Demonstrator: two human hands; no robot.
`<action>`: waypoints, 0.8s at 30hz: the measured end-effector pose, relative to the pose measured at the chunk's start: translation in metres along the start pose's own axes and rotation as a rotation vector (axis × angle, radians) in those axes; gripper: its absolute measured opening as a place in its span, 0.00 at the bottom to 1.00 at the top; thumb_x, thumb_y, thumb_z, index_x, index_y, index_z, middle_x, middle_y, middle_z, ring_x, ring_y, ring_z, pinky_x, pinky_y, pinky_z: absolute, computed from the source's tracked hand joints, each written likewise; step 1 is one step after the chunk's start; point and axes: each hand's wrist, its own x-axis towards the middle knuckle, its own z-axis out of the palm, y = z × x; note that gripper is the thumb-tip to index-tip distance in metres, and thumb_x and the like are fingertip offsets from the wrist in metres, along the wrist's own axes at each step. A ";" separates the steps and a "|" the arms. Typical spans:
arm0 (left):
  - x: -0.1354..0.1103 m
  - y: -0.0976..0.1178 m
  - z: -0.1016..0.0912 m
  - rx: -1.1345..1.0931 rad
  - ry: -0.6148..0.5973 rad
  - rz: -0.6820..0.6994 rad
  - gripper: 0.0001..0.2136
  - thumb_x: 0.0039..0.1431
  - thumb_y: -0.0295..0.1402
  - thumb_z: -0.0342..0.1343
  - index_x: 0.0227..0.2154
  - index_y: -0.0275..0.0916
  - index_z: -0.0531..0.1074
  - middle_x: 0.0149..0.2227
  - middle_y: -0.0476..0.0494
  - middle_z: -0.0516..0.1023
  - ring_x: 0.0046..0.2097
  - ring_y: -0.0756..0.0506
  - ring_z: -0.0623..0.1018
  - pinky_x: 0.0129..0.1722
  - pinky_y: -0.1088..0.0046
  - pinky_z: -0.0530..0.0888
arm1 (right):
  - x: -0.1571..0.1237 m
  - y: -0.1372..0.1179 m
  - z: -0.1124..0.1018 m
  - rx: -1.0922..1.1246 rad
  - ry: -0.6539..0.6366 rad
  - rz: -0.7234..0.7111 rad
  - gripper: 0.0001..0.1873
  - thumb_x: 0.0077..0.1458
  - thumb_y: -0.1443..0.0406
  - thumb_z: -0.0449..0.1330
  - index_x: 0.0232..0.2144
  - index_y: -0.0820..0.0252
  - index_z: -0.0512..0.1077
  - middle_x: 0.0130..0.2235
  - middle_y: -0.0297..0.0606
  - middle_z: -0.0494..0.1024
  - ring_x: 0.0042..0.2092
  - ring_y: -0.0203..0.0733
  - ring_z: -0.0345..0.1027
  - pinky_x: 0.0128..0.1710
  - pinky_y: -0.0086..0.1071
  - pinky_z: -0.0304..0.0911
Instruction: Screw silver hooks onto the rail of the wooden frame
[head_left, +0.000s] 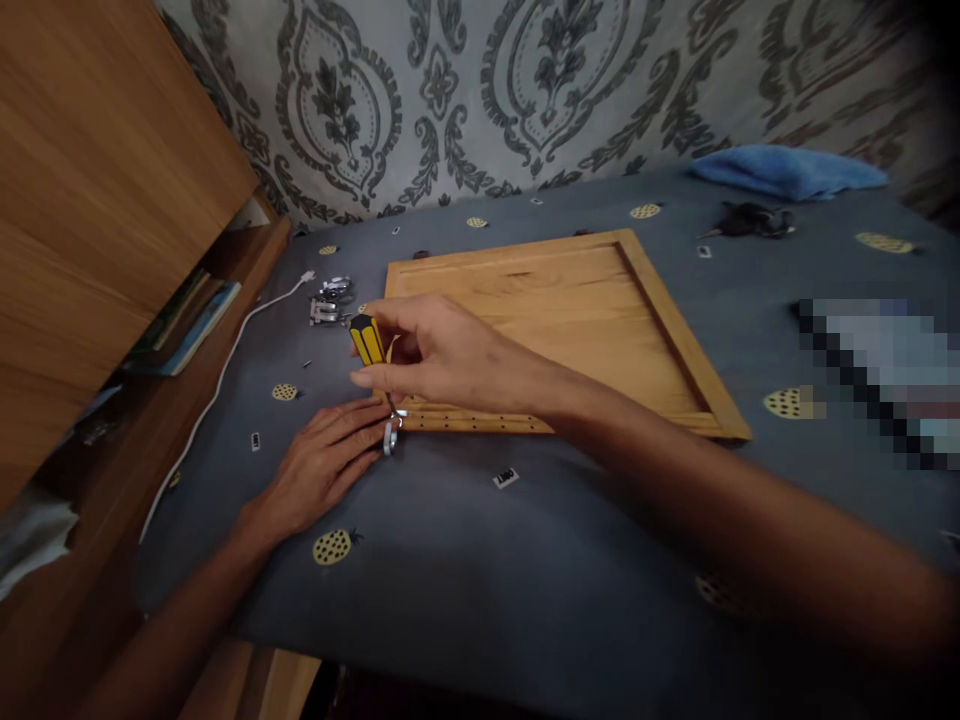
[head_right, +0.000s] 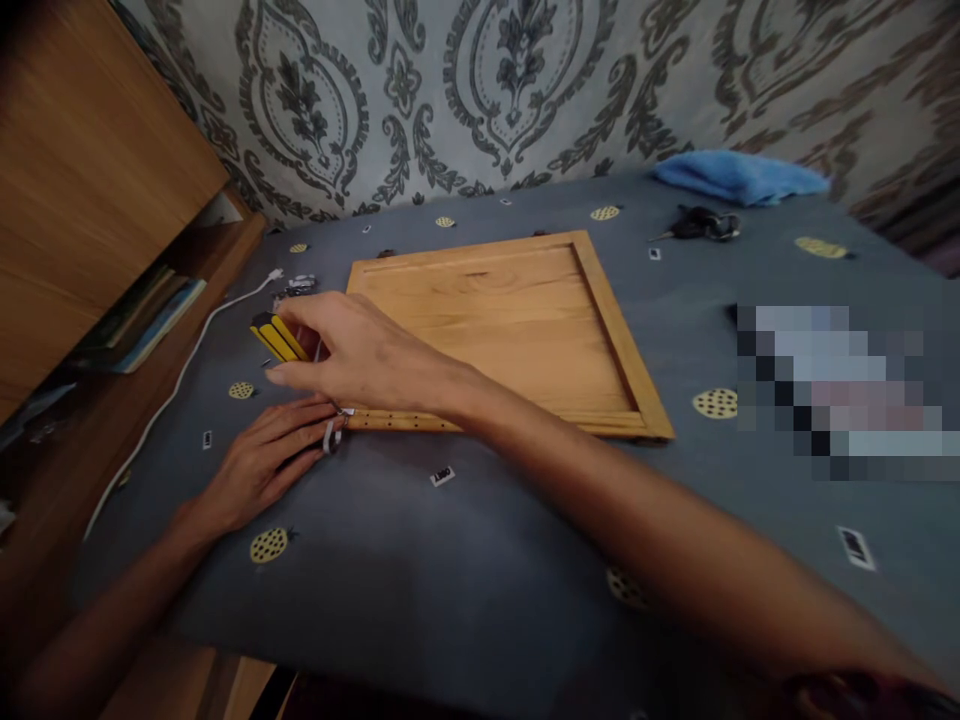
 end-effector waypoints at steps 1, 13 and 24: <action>0.000 0.000 0.000 -0.003 0.001 0.001 0.19 0.72 0.32 0.50 0.63 0.45 0.65 0.59 0.40 0.75 0.62 0.40 0.73 0.56 0.55 0.75 | 0.000 -0.001 -0.003 0.015 -0.039 -0.003 0.14 0.57 0.68 0.63 0.25 0.59 0.61 0.25 0.27 0.61 0.29 0.32 0.55 0.28 0.28 0.51; -0.002 -0.002 0.004 -0.003 0.022 0.006 0.17 0.71 0.32 0.51 0.61 0.43 0.67 0.57 0.41 0.77 0.61 0.40 0.73 0.55 0.55 0.75 | 0.000 0.000 0.005 0.017 0.060 0.038 0.20 0.57 0.67 0.65 0.24 0.57 0.55 0.24 0.26 0.59 0.28 0.32 0.56 0.27 0.28 0.51; 0.001 -0.001 0.003 -0.015 0.017 0.018 0.17 0.72 0.32 0.50 0.61 0.42 0.66 0.58 0.39 0.76 0.62 0.41 0.73 0.55 0.56 0.75 | 0.000 0.007 0.013 -0.090 0.199 0.061 0.18 0.57 0.65 0.66 0.23 0.59 0.61 0.24 0.27 0.62 0.28 0.32 0.55 0.28 0.30 0.50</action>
